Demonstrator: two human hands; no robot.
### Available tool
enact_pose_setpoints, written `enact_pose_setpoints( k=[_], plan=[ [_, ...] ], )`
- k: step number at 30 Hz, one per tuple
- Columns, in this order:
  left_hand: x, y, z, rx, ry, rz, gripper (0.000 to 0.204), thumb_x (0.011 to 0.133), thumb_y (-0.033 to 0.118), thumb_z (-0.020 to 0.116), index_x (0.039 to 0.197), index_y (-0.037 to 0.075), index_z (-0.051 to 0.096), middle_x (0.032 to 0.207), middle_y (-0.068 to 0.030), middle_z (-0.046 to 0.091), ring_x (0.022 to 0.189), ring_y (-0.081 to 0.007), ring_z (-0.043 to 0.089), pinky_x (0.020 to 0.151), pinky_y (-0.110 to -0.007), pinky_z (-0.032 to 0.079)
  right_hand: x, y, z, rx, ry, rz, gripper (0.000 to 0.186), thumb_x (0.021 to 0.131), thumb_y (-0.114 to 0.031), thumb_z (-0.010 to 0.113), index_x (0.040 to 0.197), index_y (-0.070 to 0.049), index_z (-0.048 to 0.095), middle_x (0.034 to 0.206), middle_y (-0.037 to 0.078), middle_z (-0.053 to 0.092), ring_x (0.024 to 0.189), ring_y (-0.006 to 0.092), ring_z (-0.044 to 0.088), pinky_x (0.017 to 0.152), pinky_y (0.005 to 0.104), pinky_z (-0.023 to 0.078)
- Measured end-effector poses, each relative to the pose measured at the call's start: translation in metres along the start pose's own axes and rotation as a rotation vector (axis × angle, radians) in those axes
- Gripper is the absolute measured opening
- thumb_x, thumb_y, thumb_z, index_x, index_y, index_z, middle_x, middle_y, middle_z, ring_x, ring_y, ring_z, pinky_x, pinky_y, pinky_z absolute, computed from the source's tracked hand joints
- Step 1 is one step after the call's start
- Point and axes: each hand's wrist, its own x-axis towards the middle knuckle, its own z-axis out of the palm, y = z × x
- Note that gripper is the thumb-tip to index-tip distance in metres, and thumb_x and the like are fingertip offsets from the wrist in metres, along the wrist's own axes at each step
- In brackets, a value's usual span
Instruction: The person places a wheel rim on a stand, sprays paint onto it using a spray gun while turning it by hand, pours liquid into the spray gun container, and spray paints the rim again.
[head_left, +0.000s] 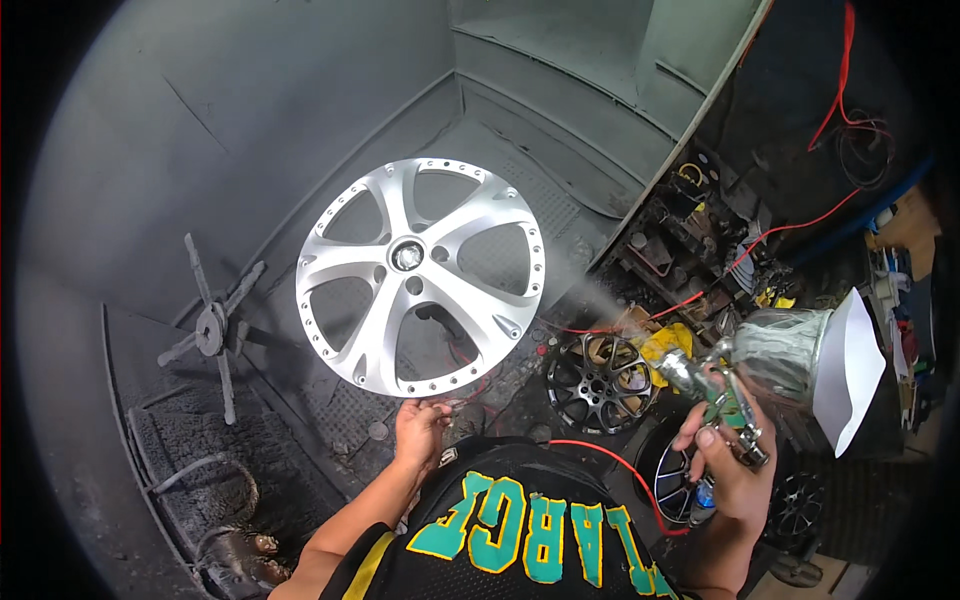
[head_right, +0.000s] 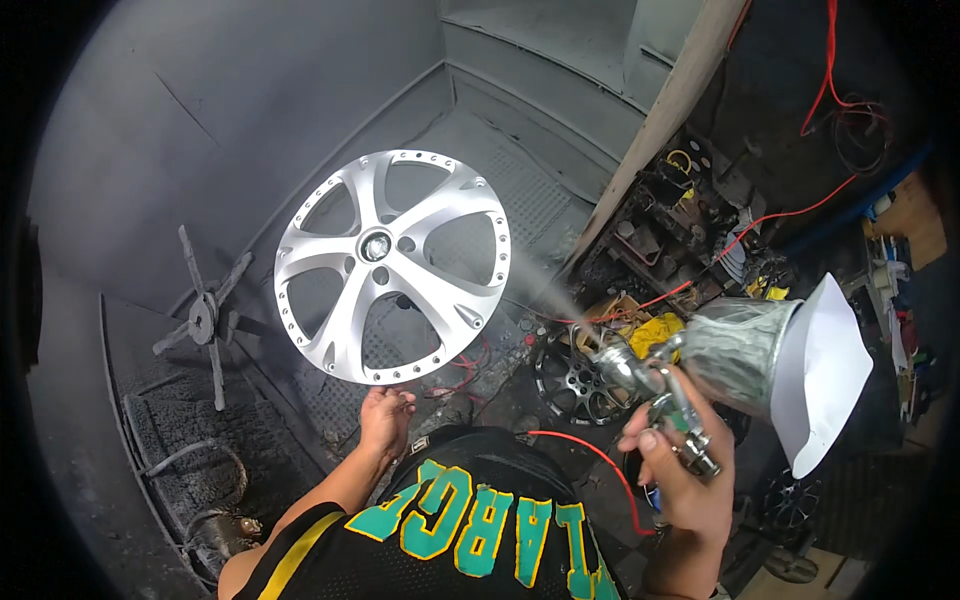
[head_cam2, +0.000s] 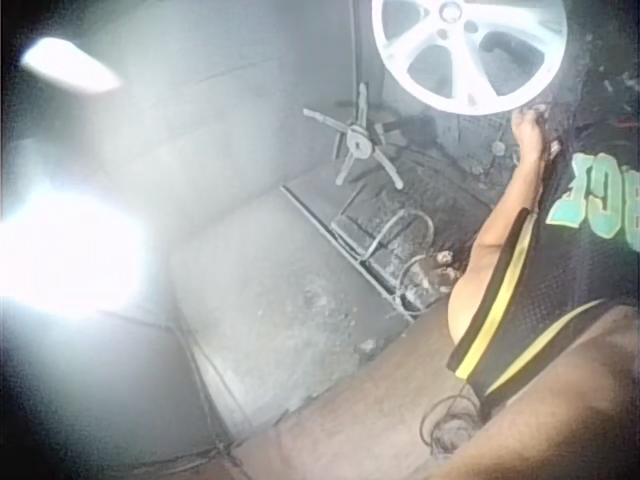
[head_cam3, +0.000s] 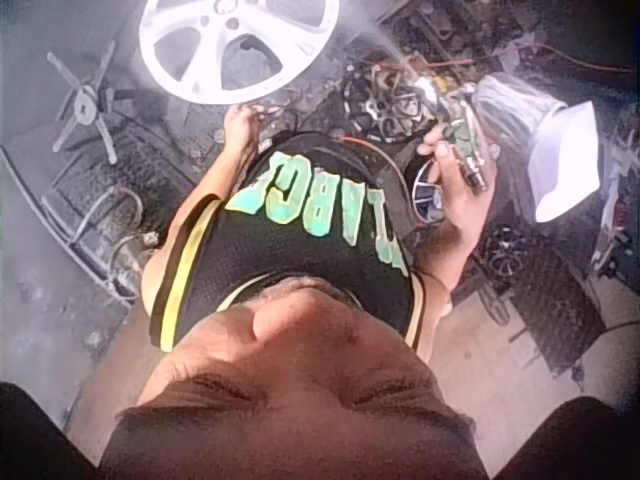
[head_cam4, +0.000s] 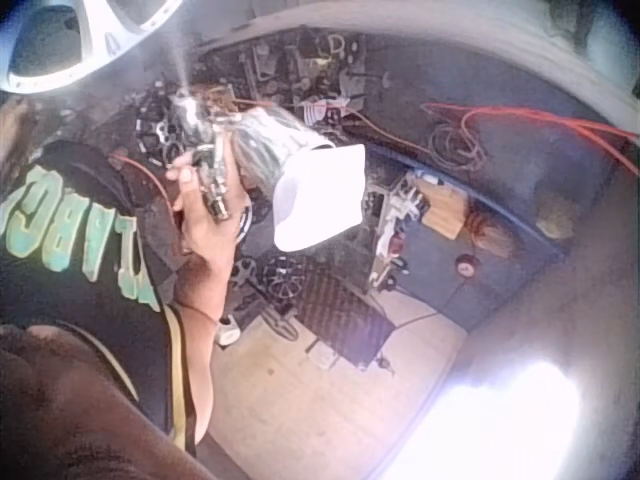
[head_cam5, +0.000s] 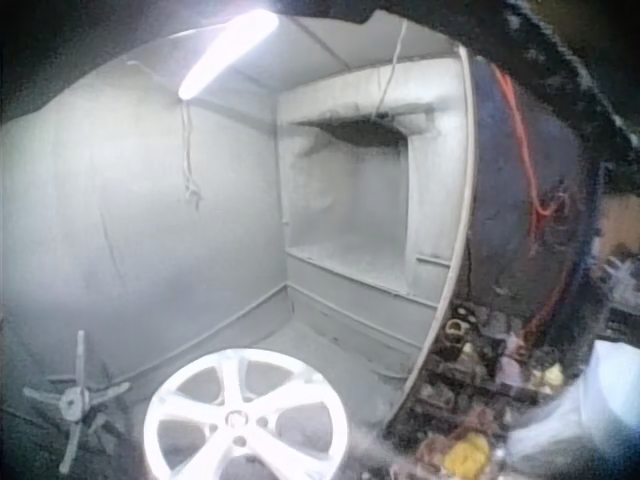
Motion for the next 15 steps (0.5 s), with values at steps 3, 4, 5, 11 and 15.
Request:
enact_pose_setpoints(
  k=[3,4,5,11,15],
  plan=[
    [0.002,0.012,-0.011,-0.019,0.046,0.031,0.035,0.082,-0.007,0.051,0.114,0.007,0.054,0.101,-0.0048,0.062,0.081,-0.0145,0.059,0.07,-0.03,0.045,0.003,0.007,-0.007,-0.016,0.042,-0.045,0.061,0.088,-0.012,0.064,0.141,0.009,0.043,0.091,0.011,0.063,0.076,0.0146,0.065,0.05,0.0189,0.047],
    [0.003,0.016,-0.015,-0.022,0.055,0.055,0.035,0.082,-0.007,0.051,0.114,0.007,0.054,0.1,-0.0047,0.062,0.08,-0.0144,0.059,0.069,-0.03,0.045,0.004,0.007,-0.007,-0.036,0.09,-0.059,0.06,0.089,-0.01,0.063,0.142,0.009,0.043,0.091,0.011,0.063,0.076,0.0144,0.065,0.05,0.0186,0.047],
    [0.005,0.019,-0.02,0.002,0.079,0.073,0.035,0.081,-0.008,0.049,0.112,0.006,0.054,0.098,-0.004,0.061,0.078,-0.0142,0.057,0.068,-0.03,0.044,0.005,0.009,-0.008,-0.05,0.09,-0.064,0.058,0.09,-0.009,0.061,0.143,0.008,0.042,0.092,0.011,0.063,0.077,0.0138,0.064,0.05,0.018,0.046],
    [0.011,0.054,-0.058,0.046,0.211,0.12,0.039,0.077,-0.011,0.044,0.111,0.005,0.055,0.089,-0.0015,0.061,0.074,-0.0113,0.056,0.064,-0.027,0.044,-0.021,-0.004,0.015,0.034,-0.009,-0.014,0.064,0.085,-0.014,0.068,0.138,0.013,0.044,0.085,0.012,0.064,0.073,0.0154,0.064,0.05,0.0196,0.045],
    [0.022,0.082,-0.073,0.021,0.304,0.166,0.032,0.078,-0.011,0.044,0.103,0.006,0.056,0.086,-0.0007,0.059,0.072,-0.012,0.052,0.064,-0.028,0.041,-0.032,-0.02,0.028,0.14,-0.134,0.066,0.069,0.079,-0.018,0.074,0.133,0.016,0.047,0.083,0.013,0.066,0.073,0.0173,0.065,0.052,0.0216,0.046]
  ],
)
